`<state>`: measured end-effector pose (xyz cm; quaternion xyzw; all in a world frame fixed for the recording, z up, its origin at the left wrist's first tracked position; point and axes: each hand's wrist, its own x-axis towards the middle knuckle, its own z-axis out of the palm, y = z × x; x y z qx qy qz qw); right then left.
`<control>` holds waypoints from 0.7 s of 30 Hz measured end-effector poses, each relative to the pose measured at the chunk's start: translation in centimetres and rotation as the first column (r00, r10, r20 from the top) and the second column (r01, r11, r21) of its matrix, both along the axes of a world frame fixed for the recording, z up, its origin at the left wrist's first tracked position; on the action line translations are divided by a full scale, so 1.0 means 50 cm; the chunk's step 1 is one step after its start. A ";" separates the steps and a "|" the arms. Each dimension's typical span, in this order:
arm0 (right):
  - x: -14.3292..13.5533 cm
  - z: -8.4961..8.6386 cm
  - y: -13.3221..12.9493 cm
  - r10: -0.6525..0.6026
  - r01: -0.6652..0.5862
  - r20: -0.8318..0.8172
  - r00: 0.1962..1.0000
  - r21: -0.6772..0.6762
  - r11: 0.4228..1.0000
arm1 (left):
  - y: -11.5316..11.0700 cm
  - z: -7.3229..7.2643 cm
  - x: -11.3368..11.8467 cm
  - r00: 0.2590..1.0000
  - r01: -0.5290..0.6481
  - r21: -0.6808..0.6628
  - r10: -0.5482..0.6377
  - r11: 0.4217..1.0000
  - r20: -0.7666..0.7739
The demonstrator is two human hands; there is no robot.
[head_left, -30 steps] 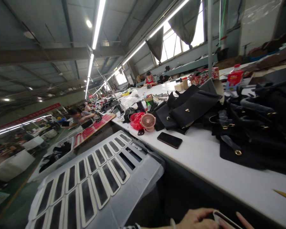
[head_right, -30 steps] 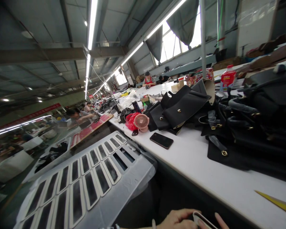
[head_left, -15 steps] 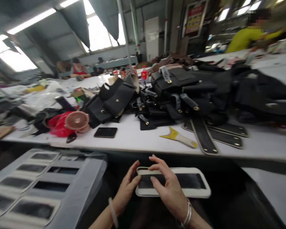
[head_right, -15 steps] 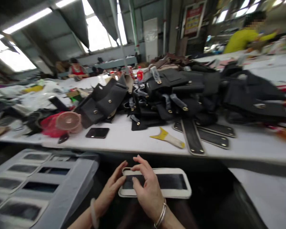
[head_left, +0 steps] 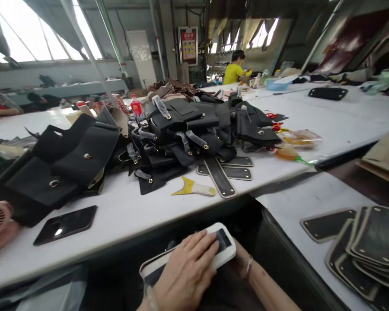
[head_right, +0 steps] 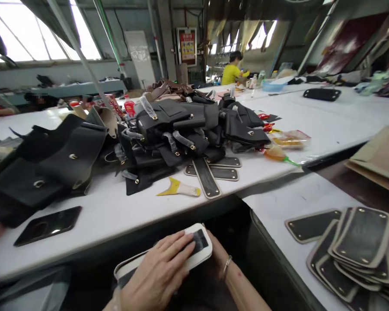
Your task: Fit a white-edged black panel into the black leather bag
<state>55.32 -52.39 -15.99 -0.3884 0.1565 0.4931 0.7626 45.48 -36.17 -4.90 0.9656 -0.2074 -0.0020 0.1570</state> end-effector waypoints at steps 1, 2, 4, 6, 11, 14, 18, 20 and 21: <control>-0.001 -0.004 0.006 0.016 -0.014 -0.053 0.998 0.037 0.999 | -0.007 -0.011 0.008 0.999 0.028 0.045 -0.030 0.999 0.031; 0.001 -0.010 0.009 0.025 -0.019 -0.097 0.995 0.065 0.998 | -0.011 -0.024 0.013 0.996 0.052 0.088 -0.058 0.995 0.070; 0.014 -0.024 0.008 0.015 0.003 -0.162 0.987 0.111 0.994 | -0.012 -0.051 0.015 0.981 0.082 0.154 -0.107 0.985 0.161; 0.029 -0.043 0.003 -0.032 0.063 -0.205 0.978 0.145 0.987 | -0.009 -0.074 0.011 0.957 0.085 0.193 -0.134 0.977 0.256; 0.041 -0.086 -0.007 -0.136 0.198 -0.275 0.952 0.211 0.957 | -0.008 -0.087 0.014 0.913 0.068 0.266 -0.168 0.962 0.373; 0.033 -0.096 -0.013 -0.141 0.224 -0.306 0.942 0.254 0.941 | -0.016 -0.068 0.027 0.913 0.052 0.283 -0.160 0.958 0.374; 0.022 -0.103 -0.020 -0.134 0.234 -0.326 0.936 0.289 0.928 | -0.039 -0.039 0.043 0.943 -0.003 0.228 -0.073 0.974 0.325; 0.018 -0.109 -0.022 -0.136 0.241 -0.331 0.934 0.300 0.923 | -0.052 -0.027 0.049 0.968 -0.026 0.192 -0.023 0.981 0.248; 0.016 -0.112 -0.024 -0.140 0.247 -0.334 0.932 0.306 0.919 | -0.056 -0.022 0.053 0.980 -0.027 0.176 -0.009 0.984 0.201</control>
